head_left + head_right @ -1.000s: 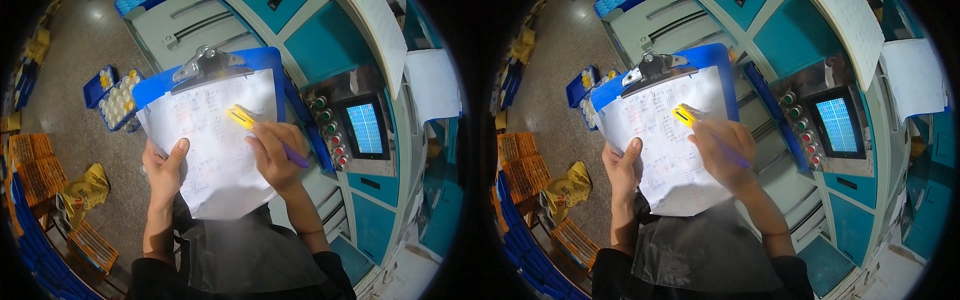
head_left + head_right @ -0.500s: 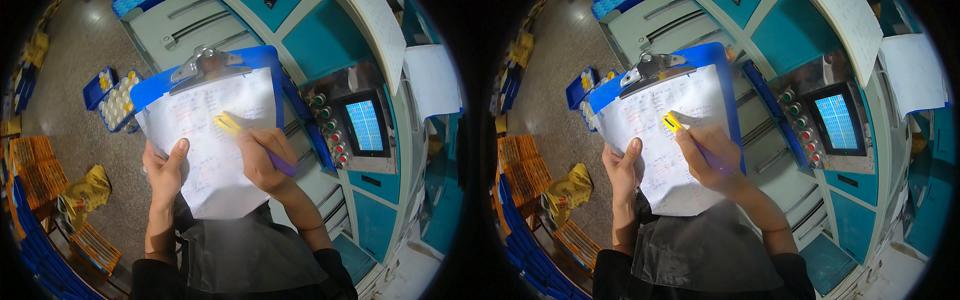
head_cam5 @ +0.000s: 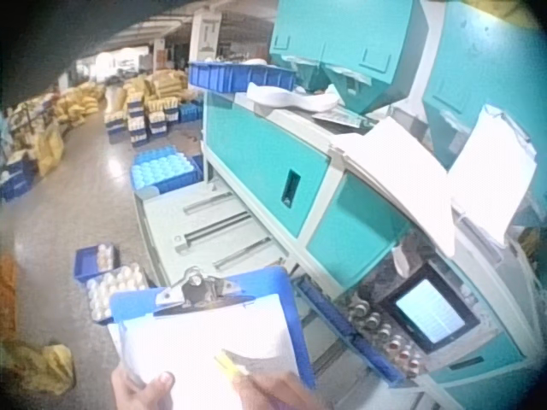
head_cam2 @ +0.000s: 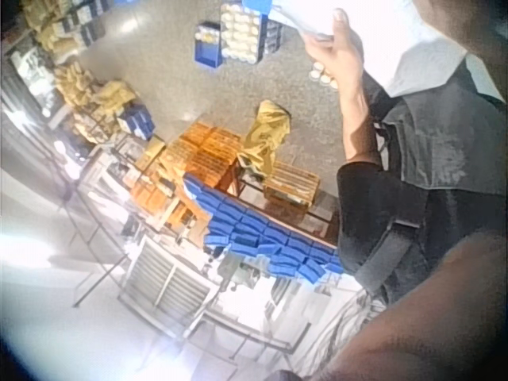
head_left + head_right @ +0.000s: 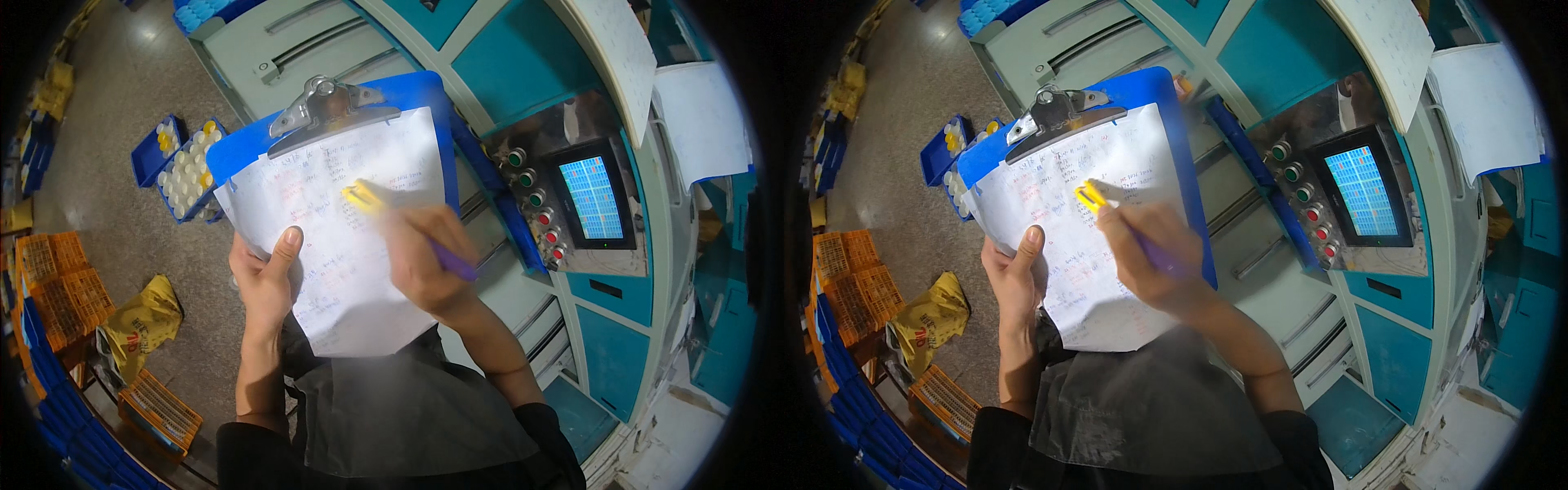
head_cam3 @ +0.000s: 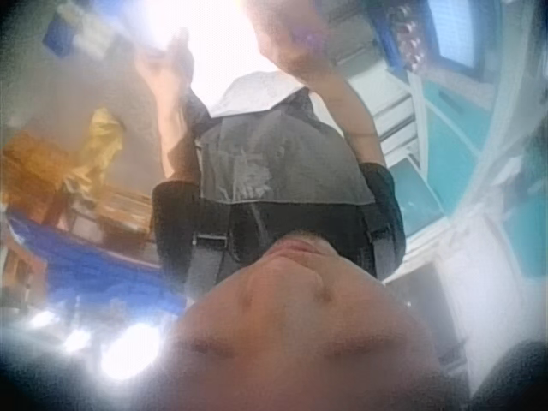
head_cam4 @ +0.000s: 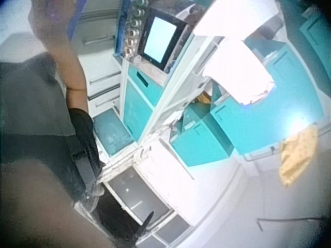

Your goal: The person operates a machine's touchscreen control panel using a stylus while holding a document. They then switch to a clipboard and write on it with a pen, and use a calculator to perform calculations before writing again.

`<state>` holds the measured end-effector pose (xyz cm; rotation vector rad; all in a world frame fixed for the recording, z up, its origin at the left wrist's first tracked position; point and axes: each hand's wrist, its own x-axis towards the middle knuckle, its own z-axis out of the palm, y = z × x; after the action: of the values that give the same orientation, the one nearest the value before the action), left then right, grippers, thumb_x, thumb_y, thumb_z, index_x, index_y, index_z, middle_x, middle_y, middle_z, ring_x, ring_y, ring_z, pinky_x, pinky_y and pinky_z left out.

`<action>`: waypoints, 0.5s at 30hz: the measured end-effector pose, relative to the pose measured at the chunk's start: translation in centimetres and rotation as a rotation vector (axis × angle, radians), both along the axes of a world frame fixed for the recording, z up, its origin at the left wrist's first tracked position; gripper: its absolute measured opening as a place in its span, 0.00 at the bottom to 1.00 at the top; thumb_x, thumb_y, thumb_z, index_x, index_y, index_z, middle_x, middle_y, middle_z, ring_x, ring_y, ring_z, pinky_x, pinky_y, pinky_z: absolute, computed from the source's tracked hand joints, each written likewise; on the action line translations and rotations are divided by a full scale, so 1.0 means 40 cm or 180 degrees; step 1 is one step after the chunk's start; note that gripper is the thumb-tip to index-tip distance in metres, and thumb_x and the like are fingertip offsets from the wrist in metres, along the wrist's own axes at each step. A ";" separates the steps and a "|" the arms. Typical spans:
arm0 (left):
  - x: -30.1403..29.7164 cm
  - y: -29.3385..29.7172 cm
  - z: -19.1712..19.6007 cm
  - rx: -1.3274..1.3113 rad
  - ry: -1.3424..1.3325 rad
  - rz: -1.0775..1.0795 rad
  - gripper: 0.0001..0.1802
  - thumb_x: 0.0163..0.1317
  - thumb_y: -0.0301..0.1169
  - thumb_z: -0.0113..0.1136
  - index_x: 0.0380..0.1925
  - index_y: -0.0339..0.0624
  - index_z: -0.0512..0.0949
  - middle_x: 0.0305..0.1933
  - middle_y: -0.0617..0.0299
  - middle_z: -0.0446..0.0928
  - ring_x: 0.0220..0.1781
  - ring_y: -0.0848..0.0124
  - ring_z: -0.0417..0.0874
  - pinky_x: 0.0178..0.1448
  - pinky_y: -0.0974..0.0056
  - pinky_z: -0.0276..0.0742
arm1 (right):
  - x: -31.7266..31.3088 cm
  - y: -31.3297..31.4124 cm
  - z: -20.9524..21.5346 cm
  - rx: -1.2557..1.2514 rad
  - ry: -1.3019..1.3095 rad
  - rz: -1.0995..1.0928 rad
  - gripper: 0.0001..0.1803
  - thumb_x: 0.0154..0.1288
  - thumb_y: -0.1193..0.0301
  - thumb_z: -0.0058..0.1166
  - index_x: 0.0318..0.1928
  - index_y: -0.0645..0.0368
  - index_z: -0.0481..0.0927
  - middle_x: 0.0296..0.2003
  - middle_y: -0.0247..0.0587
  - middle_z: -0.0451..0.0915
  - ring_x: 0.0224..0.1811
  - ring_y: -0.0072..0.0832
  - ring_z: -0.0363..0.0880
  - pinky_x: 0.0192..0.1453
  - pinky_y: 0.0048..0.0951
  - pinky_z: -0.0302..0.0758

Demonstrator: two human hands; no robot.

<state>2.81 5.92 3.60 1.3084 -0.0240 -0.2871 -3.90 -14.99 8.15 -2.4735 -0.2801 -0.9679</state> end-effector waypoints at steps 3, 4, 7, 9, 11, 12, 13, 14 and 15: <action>0.000 0.002 0.001 -0.0013 0.0017 -0.0019 0.29 0.67 0.25 0.69 0.64 0.25 0.69 0.62 0.45 0.79 0.63 0.61 0.80 0.70 0.56 0.73 | 0.004 -0.009 0.000 0.0081 -0.0071 -0.0042 0.20 0.55 0.86 0.65 0.50 0.62 0.83 0.37 0.40 0.83 0.35 0.34 0.82 0.37 0.31 0.79; 0.002 0.004 0.001 0.0006 0.0031 -0.0032 0.29 0.67 0.25 0.69 0.64 0.25 0.69 0.62 0.45 0.79 0.63 0.61 0.80 0.70 0.56 0.73 | 0.005 -0.011 -0.001 0.0085 -0.0115 -0.0091 0.20 0.55 0.87 0.65 0.50 0.62 0.83 0.37 0.40 0.83 0.34 0.34 0.82 0.37 0.31 0.79; 0.002 0.005 -0.001 -0.0015 0.0036 -0.0010 0.30 0.67 0.26 0.70 0.64 0.26 0.69 0.62 0.45 0.79 0.63 0.61 0.80 0.69 0.56 0.73 | 0.004 -0.012 -0.003 0.0093 -0.0171 -0.0178 0.20 0.55 0.86 0.65 0.49 0.62 0.83 0.36 0.40 0.83 0.34 0.33 0.81 0.37 0.30 0.79; 0.002 0.006 -0.001 -0.0022 0.0028 -0.0012 0.30 0.66 0.26 0.70 0.64 0.26 0.69 0.61 0.45 0.79 0.62 0.61 0.81 0.69 0.56 0.74 | 0.004 -0.009 -0.006 0.0051 -0.0173 -0.0095 0.19 0.57 0.85 0.66 0.50 0.62 0.83 0.36 0.40 0.83 0.33 0.33 0.81 0.36 0.30 0.78; 0.002 0.006 0.001 -0.0054 0.0021 -0.0031 0.30 0.66 0.26 0.71 0.64 0.26 0.69 0.61 0.45 0.80 0.62 0.62 0.81 0.69 0.57 0.74 | 0.002 -0.003 -0.008 0.0017 -0.0159 -0.0112 0.19 0.56 0.85 0.66 0.50 0.62 0.83 0.37 0.40 0.83 0.34 0.34 0.81 0.37 0.30 0.78; 0.002 0.006 0.001 -0.0036 0.0017 -0.0024 0.30 0.66 0.26 0.71 0.64 0.26 0.69 0.61 0.45 0.80 0.62 0.62 0.81 0.69 0.57 0.74 | 0.002 -0.001 -0.008 -0.0045 -0.0134 -0.0086 0.19 0.56 0.85 0.66 0.50 0.62 0.83 0.37 0.40 0.83 0.34 0.34 0.81 0.37 0.31 0.78; 0.002 0.006 0.001 -0.0062 0.0012 -0.0023 0.30 0.66 0.26 0.70 0.64 0.26 0.69 0.61 0.46 0.80 0.62 0.62 0.81 0.69 0.57 0.74 | 0.000 0.000 -0.008 0.0013 -0.0144 -0.0135 0.20 0.56 0.85 0.66 0.50 0.62 0.83 0.37 0.40 0.83 0.34 0.34 0.81 0.37 0.31 0.78; 0.001 0.006 0.002 -0.0144 0.0003 -0.0034 0.30 0.66 0.26 0.70 0.64 0.26 0.70 0.61 0.46 0.80 0.62 0.62 0.81 0.69 0.57 0.74 | -0.002 -0.001 -0.007 0.0028 -0.0134 -0.0151 0.20 0.56 0.85 0.66 0.50 0.62 0.83 0.37 0.41 0.83 0.34 0.34 0.81 0.37 0.31 0.78; 0.000 0.007 0.002 -0.0075 0.0003 -0.0015 0.30 0.66 0.26 0.70 0.64 0.26 0.70 0.61 0.46 0.80 0.62 0.62 0.81 0.68 0.57 0.74 | -0.004 -0.001 -0.005 0.0117 -0.0090 -0.0236 0.20 0.56 0.86 0.66 0.51 0.62 0.83 0.38 0.41 0.83 0.34 0.34 0.81 0.38 0.32 0.78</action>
<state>2.82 6.19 3.68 1.2850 -0.0297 -0.2905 -4.08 -15.04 7.95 -2.4539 -0.1792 -1.0298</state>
